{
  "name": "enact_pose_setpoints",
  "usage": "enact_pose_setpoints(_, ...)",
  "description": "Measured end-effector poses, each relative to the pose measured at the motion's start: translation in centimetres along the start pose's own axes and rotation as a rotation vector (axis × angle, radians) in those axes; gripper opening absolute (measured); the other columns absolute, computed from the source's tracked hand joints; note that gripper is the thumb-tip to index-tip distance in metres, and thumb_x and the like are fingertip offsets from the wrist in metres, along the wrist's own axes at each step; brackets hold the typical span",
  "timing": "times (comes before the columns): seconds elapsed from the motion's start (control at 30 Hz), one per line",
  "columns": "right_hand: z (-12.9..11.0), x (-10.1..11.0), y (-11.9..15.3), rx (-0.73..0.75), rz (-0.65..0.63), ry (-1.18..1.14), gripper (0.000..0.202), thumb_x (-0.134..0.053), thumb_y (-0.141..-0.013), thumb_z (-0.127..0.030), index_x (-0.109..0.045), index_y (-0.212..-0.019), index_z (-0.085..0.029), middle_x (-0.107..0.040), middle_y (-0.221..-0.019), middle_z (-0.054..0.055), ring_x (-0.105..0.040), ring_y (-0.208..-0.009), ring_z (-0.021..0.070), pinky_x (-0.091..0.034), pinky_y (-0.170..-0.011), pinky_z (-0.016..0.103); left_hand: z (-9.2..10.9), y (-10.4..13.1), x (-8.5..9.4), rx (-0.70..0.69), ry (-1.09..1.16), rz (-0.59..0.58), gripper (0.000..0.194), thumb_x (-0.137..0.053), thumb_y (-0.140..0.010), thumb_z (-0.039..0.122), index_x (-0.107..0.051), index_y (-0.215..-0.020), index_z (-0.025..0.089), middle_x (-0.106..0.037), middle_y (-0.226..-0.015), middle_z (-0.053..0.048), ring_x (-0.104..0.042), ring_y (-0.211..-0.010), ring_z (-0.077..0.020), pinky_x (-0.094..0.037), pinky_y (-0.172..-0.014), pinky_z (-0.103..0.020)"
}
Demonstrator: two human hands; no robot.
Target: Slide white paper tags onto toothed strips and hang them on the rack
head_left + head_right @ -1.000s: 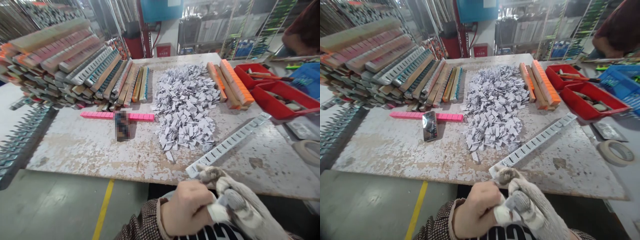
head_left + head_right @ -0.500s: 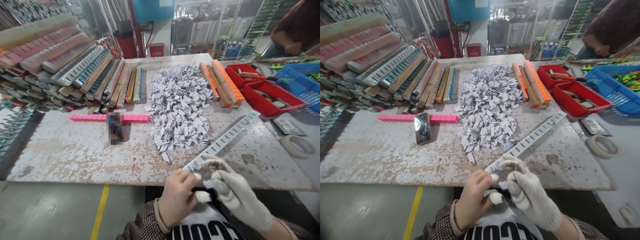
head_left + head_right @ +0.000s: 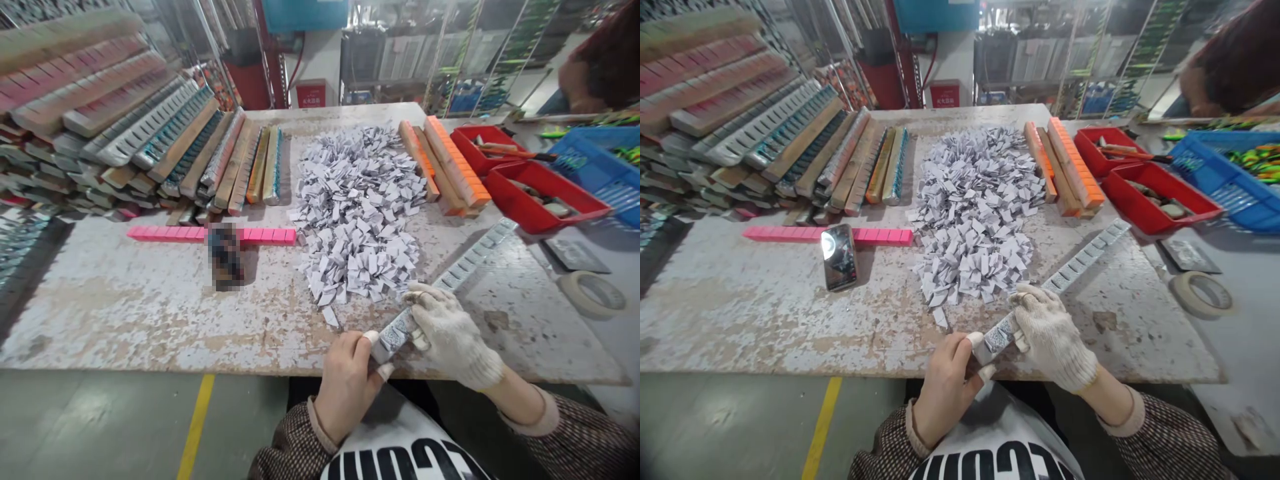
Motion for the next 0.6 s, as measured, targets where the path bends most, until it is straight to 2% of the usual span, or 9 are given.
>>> enact_pose_setpoints(0.1, 0.6, -0.5, 0.3, 0.006, -0.01, -0.039, 0.017, -0.049, -0.099, -0.018, -0.064, -0.104, -0.015, -0.064, -0.12, 0.018, -0.058, -0.124, 0.0373, -0.048, -0.105, 0.058, 0.0, 0.1, -0.4, 0.0, 0.024, -0.006, 0.044, -0.081, -0.084, 0.023, -0.055, -0.119, 0.016, -0.065, -0.108, -0.011, -0.064, -0.095, -0.0288, -0.06, -0.08, -0.046)
enact_pose_setpoints(0.2, 0.7, -0.8, 0.6, 0.01, -0.001, -0.1, 0.015, -0.049, -0.098, -0.02, -0.064, -0.101, -0.018, -0.064, -0.121, 0.016, -0.058, -0.121, 0.0357, -0.048, -0.105, 0.058, -0.1, 0.2, -0.3, -0.025, 0.019, -0.02, 0.045, -0.084, -0.083, 0.032, -0.057, -0.116, 0.016, -0.066, -0.103, -0.01, -0.063, -0.092, -0.0284, -0.059, -0.078, -0.045)
enact_pose_setpoints(0.27, 0.2, -1.0, 0.8, 0.0, 0.001, -0.132, 0.012, -0.051, -0.096, -0.019, -0.063, -0.097, -0.019, -0.064, -0.119, 0.014, -0.06, -0.118, 0.0346, -0.048, -0.105, 0.057, -0.4, 0.2, 0.4, -0.05, 0.01, -0.029, 0.045, -0.083, -0.084, 0.041, -0.058, -0.113, 0.016, -0.067, -0.1, -0.009, -0.063, -0.09, -0.0282, -0.059, -0.077, -0.045)
enact_pose_setpoints(0.33, -0.9, -1.1, 0.7, 0.001, -0.005, -0.192, 0.01, -0.053, -0.095, -0.017, -0.062, -0.096, -0.019, -0.064, -0.116, 0.012, -0.061, -0.116, 0.033, -0.047, -0.105, 0.056, -1.1, -0.3, 2.0, -0.052, -0.025, 0.012, 0.045, -0.078, -0.088, 0.047, -0.059, -0.115, 0.017, -0.066, -0.101, -0.01, -0.063, -0.093, -0.0285, -0.059, -0.08, -0.045)
enact_pose_setpoints(0.43, -2.8, -0.7, 0.4, 0.036, 0.009, -0.294, 0.008, -0.053, -0.098, -0.016, -0.06, -0.095, -0.02, -0.065, -0.111, 0.009, -0.062, -0.114, 0.0299, -0.047, -0.104, 0.053, -2.9, -2.2, 5.1, -0.005, -0.171, 0.128, 0.041, -0.068, -0.097, 0.039, -0.055, -0.128, 0.016, -0.063, -0.118, -0.015, -0.061, -0.108, -0.0308, -0.056, -0.093, -0.049)
enact_pose_setpoints(0.5, -3.3, -0.4, 0.3, 0.045, 0.015, -0.344, 0.01, -0.054, -0.099, -0.018, -0.058, -0.09, -0.021, -0.066, -0.109, 0.008, -0.062, -0.113, 0.0292, -0.047, -0.104, 0.052, -4.4, -4.1, 6.4, 0.05, -0.241, 0.127, 0.037, -0.066, -0.098, 0.028, -0.056, -0.131, 0.016, -0.061, -0.128, -0.016, -0.058, -0.117, -0.0325, -0.051, -0.102, -0.052)
enact_pose_setpoints(0.6, -2.7, 0.0, 0.4, 0.023, 0.004, -0.408, 0.017, -0.059, -0.101, -0.028, -0.053, -0.086, -0.022, -0.064, -0.111, 0.009, -0.06, -0.117, 0.0318, -0.049, -0.104, 0.054, -6.3, -6.6, 7.0, 0.134, -0.22, 0.081, 0.017, -0.064, -0.095, 0.015, -0.065, -0.111, 0.018, -0.066, -0.114, -0.012, -0.06, -0.111, -0.0314, -0.049, -0.102, -0.053)
Point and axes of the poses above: each hand's wrist, its own y-axis away from the middle knuckle, its own x-axis out of the back of the hand, z = x × y, the point moved 6 cm from there along -y, towards the middle knuckle
